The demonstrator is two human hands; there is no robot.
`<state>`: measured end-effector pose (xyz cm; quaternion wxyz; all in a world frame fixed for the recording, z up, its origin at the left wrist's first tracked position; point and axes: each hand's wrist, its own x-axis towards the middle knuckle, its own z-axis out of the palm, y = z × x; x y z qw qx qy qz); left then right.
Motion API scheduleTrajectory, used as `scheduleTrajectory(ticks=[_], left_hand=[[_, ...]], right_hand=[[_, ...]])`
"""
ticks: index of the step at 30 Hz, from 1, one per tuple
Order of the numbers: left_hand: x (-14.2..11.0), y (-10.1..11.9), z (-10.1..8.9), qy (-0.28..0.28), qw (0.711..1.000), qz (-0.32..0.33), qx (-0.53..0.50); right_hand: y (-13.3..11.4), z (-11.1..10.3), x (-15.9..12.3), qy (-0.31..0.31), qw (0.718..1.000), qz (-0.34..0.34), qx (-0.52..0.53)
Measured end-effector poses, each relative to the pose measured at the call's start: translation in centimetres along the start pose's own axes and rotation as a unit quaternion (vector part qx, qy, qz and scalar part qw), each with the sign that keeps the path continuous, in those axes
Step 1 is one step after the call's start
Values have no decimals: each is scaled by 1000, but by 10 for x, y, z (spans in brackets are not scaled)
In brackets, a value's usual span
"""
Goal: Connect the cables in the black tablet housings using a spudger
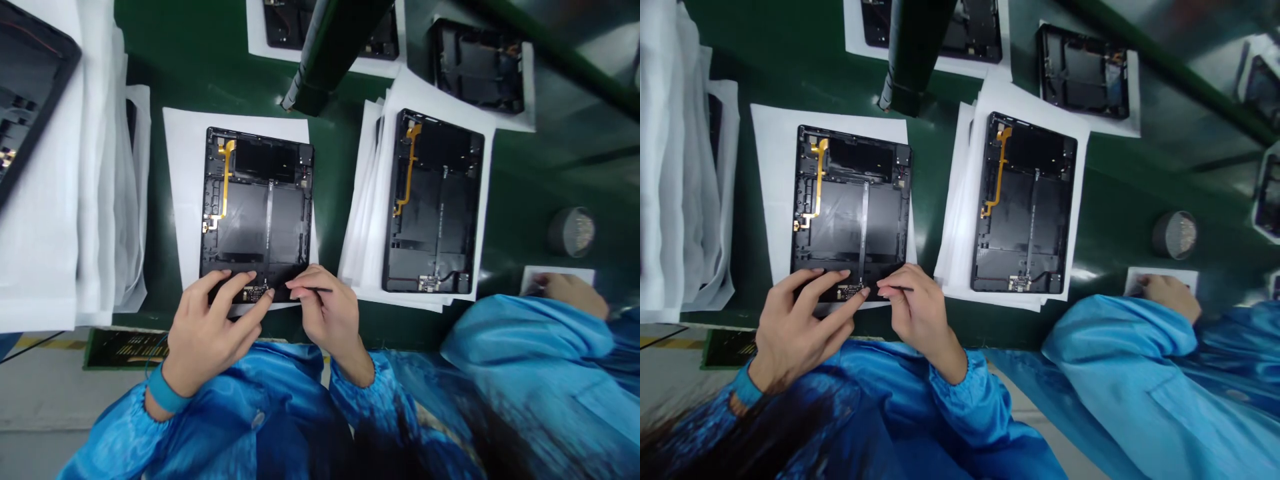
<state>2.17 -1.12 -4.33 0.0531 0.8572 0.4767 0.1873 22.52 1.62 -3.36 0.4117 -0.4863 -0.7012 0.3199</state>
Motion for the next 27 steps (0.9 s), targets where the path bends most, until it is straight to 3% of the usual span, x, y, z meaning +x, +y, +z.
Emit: scheduleTrajectory(ticks=[8,16,27], left_hand=[[2,0,-1,10,1000,1,0],[6,0,-2,33,999,13,-3],[6,2,-2,25,999,-14,-16]], right_hand=[[-5,4,-2,46,997,-8,-69],[-7,-3,0,64,986,69,-141],[-5,0,0,109,978,58,-165]])
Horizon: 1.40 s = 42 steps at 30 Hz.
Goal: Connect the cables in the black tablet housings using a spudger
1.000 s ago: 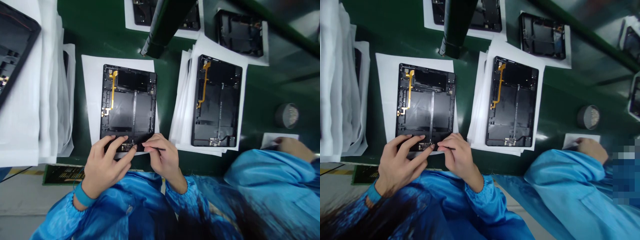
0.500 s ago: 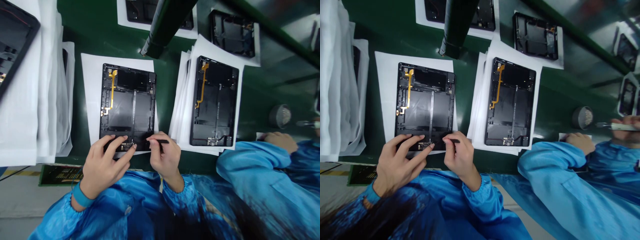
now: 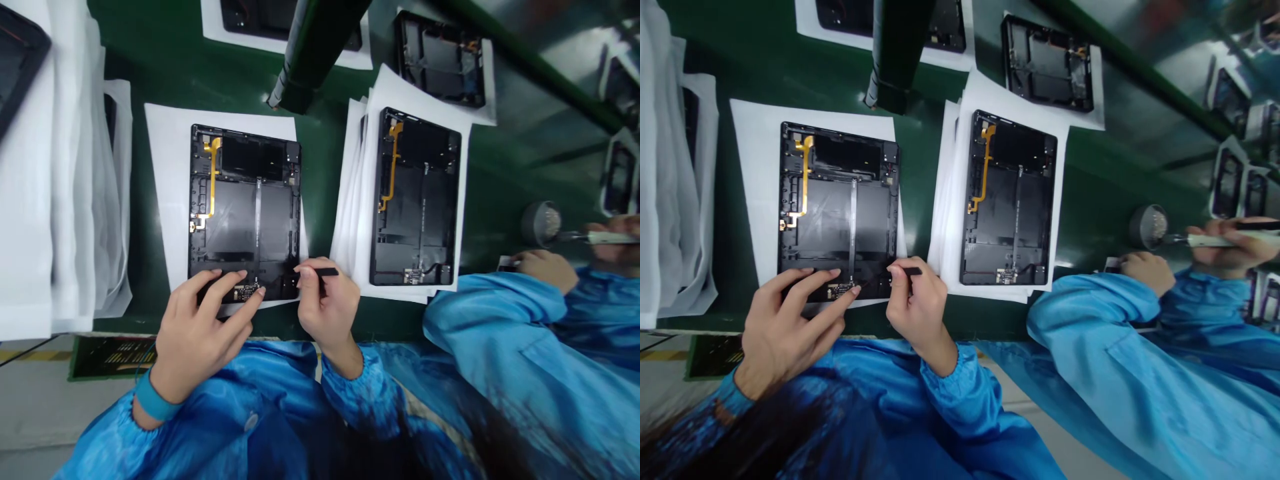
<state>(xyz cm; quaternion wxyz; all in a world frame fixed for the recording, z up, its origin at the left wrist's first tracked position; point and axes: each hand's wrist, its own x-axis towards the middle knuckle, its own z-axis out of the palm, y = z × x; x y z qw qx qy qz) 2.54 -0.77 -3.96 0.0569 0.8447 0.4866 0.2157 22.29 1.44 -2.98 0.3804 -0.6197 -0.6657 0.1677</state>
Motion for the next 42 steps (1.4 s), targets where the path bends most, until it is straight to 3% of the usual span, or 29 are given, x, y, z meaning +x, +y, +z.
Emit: scheduleTrajectory(ticks=[11,20,32,37,42], left_hand=[[7,11,-2,1,999,-25,21],[13,19,11,-8,999,-5,33],[17,20,12,-5,999,0,36],[18,18,10,5,1000,1,31],[18,18,10,-4,999,5,32]], right_hand=[[-3,0,-3,10,999,30,-8],[0,-3,-2,4,999,49,6],[1,-3,-9,9,1000,-15,-13],[1,-5,-9,6,1000,-13,-27],[4,-5,-8,17,999,10,40]])
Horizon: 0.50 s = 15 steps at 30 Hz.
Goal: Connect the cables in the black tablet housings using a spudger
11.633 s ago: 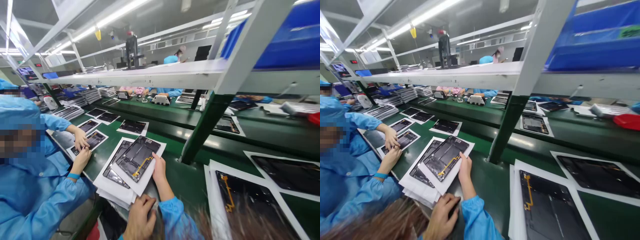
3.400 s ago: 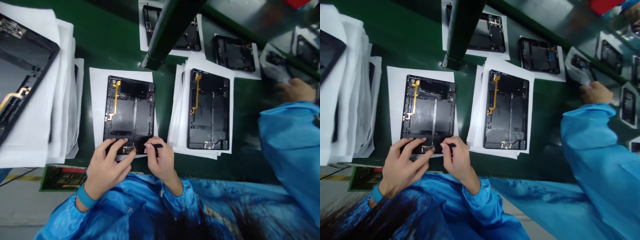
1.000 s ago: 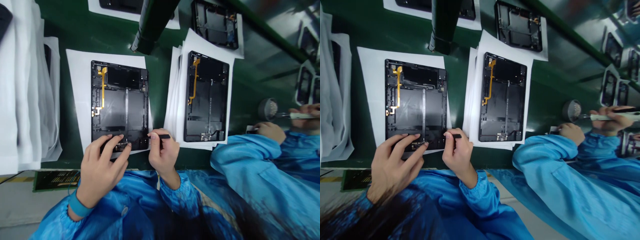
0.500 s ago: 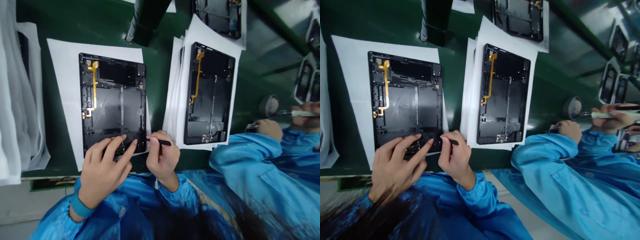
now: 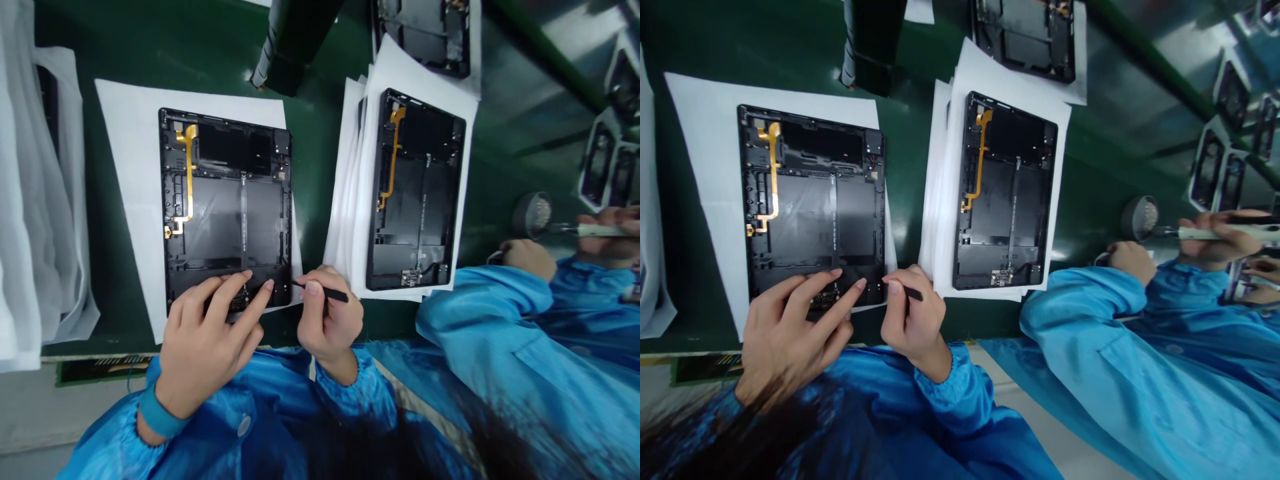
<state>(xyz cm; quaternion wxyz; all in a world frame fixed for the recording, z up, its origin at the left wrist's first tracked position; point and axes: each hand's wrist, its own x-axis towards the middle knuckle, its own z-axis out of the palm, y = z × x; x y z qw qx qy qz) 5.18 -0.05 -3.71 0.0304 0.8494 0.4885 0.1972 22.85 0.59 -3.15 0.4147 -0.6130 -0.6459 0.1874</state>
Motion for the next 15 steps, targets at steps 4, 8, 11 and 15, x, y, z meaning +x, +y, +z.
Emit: scheduleTrajectory(ticks=[4,8,11,15], left_hand=[[-2,2,0,-14,1000,-15,-4],[-2,3,0,-20,999,-22,-12],[-2,4,-1,-30,999,-33,-10],[-1,3,-2,-23,999,-35,-4]], right_hand=[[1,1,0,-19,999,-21,19],[1,1,0,-32,997,-76,-7],[1,2,1,-29,997,-70,5],[1,3,0,-8,999,-37,22]])
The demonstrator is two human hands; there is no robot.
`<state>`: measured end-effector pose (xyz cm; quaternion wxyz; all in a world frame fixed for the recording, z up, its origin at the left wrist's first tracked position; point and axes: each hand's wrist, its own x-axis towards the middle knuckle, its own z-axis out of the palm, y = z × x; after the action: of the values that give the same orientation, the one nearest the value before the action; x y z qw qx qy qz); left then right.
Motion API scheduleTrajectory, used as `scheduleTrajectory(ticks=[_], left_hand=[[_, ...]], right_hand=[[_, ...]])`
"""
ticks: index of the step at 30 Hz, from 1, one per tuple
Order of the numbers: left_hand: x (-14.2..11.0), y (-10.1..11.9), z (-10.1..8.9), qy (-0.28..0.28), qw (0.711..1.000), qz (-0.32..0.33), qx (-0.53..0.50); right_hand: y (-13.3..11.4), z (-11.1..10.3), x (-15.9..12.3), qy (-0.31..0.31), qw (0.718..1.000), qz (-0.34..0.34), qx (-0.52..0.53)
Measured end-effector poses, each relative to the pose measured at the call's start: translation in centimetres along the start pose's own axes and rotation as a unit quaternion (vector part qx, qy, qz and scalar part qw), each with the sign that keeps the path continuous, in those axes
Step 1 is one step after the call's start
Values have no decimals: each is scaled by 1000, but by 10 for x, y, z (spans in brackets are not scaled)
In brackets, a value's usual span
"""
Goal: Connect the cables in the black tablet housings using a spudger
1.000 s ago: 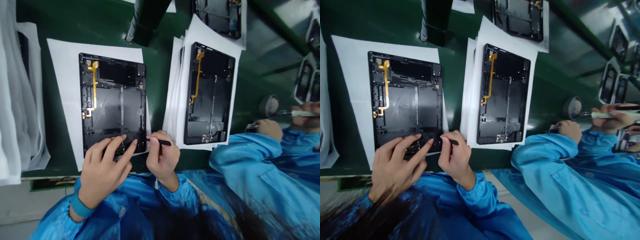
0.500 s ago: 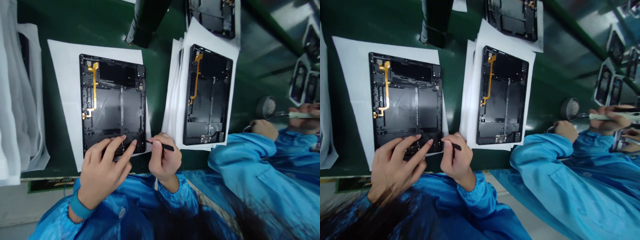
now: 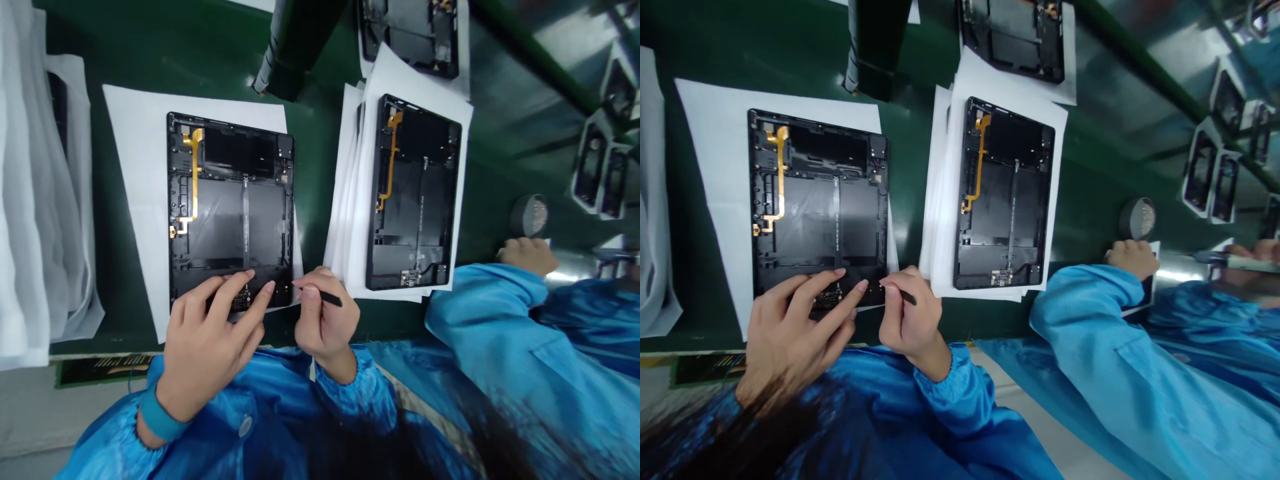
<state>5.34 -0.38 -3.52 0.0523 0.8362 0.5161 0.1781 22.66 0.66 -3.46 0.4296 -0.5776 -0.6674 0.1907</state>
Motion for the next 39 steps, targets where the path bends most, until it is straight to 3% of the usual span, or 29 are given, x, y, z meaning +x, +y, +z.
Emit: scheduleTrajectory(ticks=[20,26,31,39], left_hand=[[2,2,0,-6,1000,-18,-1],[0,-4,0,19,1000,13,-16],[1,-8,0,42,998,39,-24],[0,-4,2,8,1000,13,-15]], right_hand=[[0,0,0,-21,1000,-14,-16],[5,-2,-3,22,998,17,48],[9,-7,-6,-40,994,12,101],[15,-5,-5,-89,990,-62,86]])
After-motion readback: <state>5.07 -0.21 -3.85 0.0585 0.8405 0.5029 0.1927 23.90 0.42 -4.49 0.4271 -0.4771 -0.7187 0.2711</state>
